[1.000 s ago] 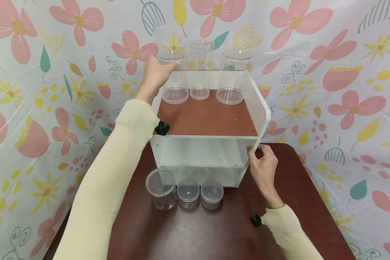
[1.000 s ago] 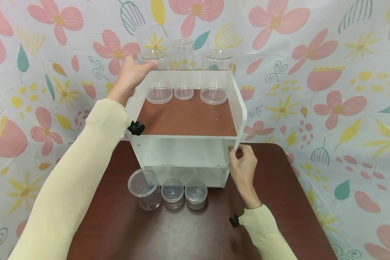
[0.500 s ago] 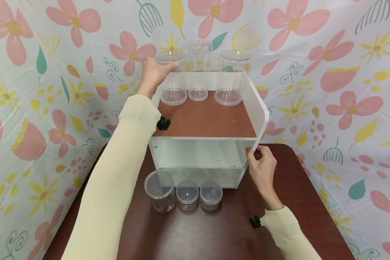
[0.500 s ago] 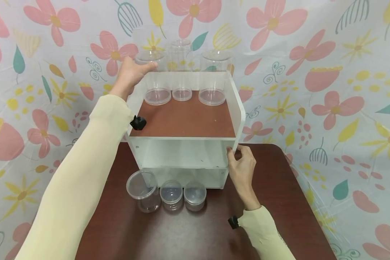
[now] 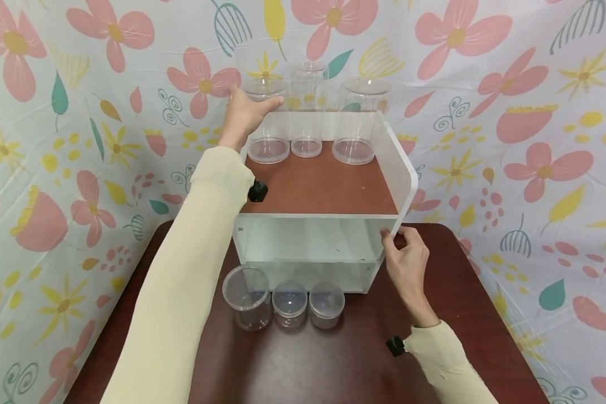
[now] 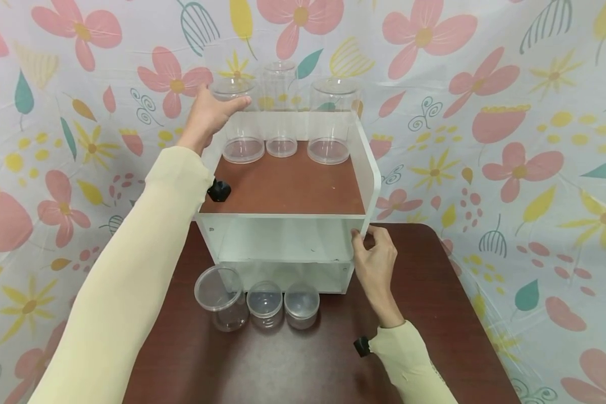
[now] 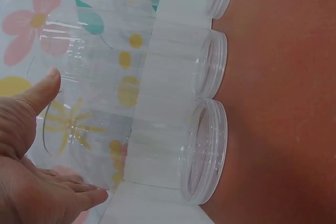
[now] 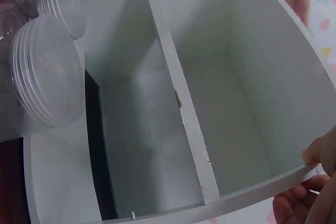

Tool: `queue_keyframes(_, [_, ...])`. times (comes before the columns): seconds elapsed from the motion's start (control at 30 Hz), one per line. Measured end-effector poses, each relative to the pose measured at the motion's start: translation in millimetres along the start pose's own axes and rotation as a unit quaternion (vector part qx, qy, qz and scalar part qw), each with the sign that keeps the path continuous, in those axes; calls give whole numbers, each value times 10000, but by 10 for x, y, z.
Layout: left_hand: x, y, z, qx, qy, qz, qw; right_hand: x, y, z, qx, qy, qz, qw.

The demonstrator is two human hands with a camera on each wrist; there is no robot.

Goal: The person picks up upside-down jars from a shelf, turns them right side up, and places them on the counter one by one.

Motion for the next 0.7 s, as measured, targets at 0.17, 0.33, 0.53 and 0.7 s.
queue_keyframes(0.17, [12,3,10,-200,-1,-60,9998,16,2,-9,18,-25,-6,10000])
queue_keyframes(0.33, [19,33,40,-231,-11,-143,9996,11,0,-16,21,-42,40,10000])
queue_keyframes(0.53, [43,133,101,29,287,-256,9993,-2,-1,-8,12,-82,60,9999])
queue_keyframes(0.7, [44,264,175,141,609,-468,9969,-6,-2,2,9,-55,-7,10000])
Point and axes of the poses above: each hand's wrist, its own y-axis away from the middle knuckle, its own z-axis out of the back of the hand, x = y × z, the point moved 1 cm from there along -y, towards the middle knuckle, and after that the axes turned 9 degrees about x, right-handed, at the moved point
